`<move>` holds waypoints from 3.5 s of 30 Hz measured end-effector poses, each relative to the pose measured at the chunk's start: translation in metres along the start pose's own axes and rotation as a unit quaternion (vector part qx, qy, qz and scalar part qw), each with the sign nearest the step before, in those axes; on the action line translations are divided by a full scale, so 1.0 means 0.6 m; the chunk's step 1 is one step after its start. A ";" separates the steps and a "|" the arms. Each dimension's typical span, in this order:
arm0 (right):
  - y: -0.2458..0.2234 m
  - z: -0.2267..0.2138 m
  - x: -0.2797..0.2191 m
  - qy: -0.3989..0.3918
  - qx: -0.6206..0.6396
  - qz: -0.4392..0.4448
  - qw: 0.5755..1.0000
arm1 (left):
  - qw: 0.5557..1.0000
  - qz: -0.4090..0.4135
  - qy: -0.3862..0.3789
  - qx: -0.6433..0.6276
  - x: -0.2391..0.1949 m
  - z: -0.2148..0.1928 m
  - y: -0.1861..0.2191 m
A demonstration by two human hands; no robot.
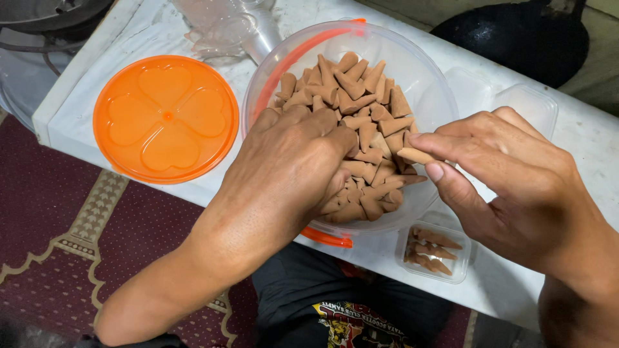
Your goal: The person picks up incense cones from a large tub by hand and places them into a small rectangular plastic container, arranging them in a row.
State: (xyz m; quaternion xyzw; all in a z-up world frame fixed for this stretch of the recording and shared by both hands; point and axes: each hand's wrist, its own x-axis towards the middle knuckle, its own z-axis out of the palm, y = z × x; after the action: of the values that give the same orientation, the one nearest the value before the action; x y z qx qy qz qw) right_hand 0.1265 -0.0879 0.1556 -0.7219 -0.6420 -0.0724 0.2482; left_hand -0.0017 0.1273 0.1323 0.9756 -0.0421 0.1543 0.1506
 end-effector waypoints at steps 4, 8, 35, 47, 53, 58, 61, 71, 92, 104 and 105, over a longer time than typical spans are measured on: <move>-0.002 -0.003 -0.009 0.017 -0.005 0.008 1.000 | 0.999 -0.008 -0.010 0.042 0.012 0.015 -0.001; -0.001 0.001 -0.010 0.014 0.012 0.004 1.000 | 0.995 -0.026 -0.078 0.063 0.026 0.021 -0.011; 0.020 0.040 -0.012 -0.006 0.065 0.043 0.997 | 0.971 0.027 -0.161 0.175 0.026 0.033 0.031; 0.019 0.045 -0.021 0.001 0.080 0.051 0.995 | 0.934 0.137 -0.051 0.327 0.030 0.023 0.033; 0.020 0.046 -0.020 0.003 0.081 0.045 0.996 | 0.963 0.108 -0.133 0.207 0.037 0.039 0.004; 0.022 0.049 -0.022 0.004 0.079 0.044 0.996 | 0.937 0.077 -0.290 0.179 0.060 0.032 0.007; 0.022 0.050 -0.023 0.009 0.082 0.040 0.996 | 0.935 0.126 -0.271 0.189 0.069 0.036 0.007; 0.020 0.050 -0.025 0.019 0.092 0.042 0.995 | 0.894 0.114 -0.365 0.235 0.089 0.017 0.041; 0.004 0.033 -0.039 0.096 0.058 0.056 0.992 | 0.956 0.118 -0.116 -0.241 0.055 -0.091 0.017; -0.011 0.029 -0.180 0.221 0.129 0.250 0.934 | 0.909 0.233 -0.100 -0.332 0.090 -0.024 0.116; -0.013 0.033 -0.198 0.240 0.144 0.281 0.918 | 0.913 0.222 -0.108 -0.325 0.090 -0.014 0.125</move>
State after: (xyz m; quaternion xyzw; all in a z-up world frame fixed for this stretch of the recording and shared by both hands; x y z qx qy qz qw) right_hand 0.0953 -0.1842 0.0903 -0.7901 -0.3369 -0.0776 0.5062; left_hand 0.0374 0.0565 0.1782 0.8493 -0.3209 0.0555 0.4155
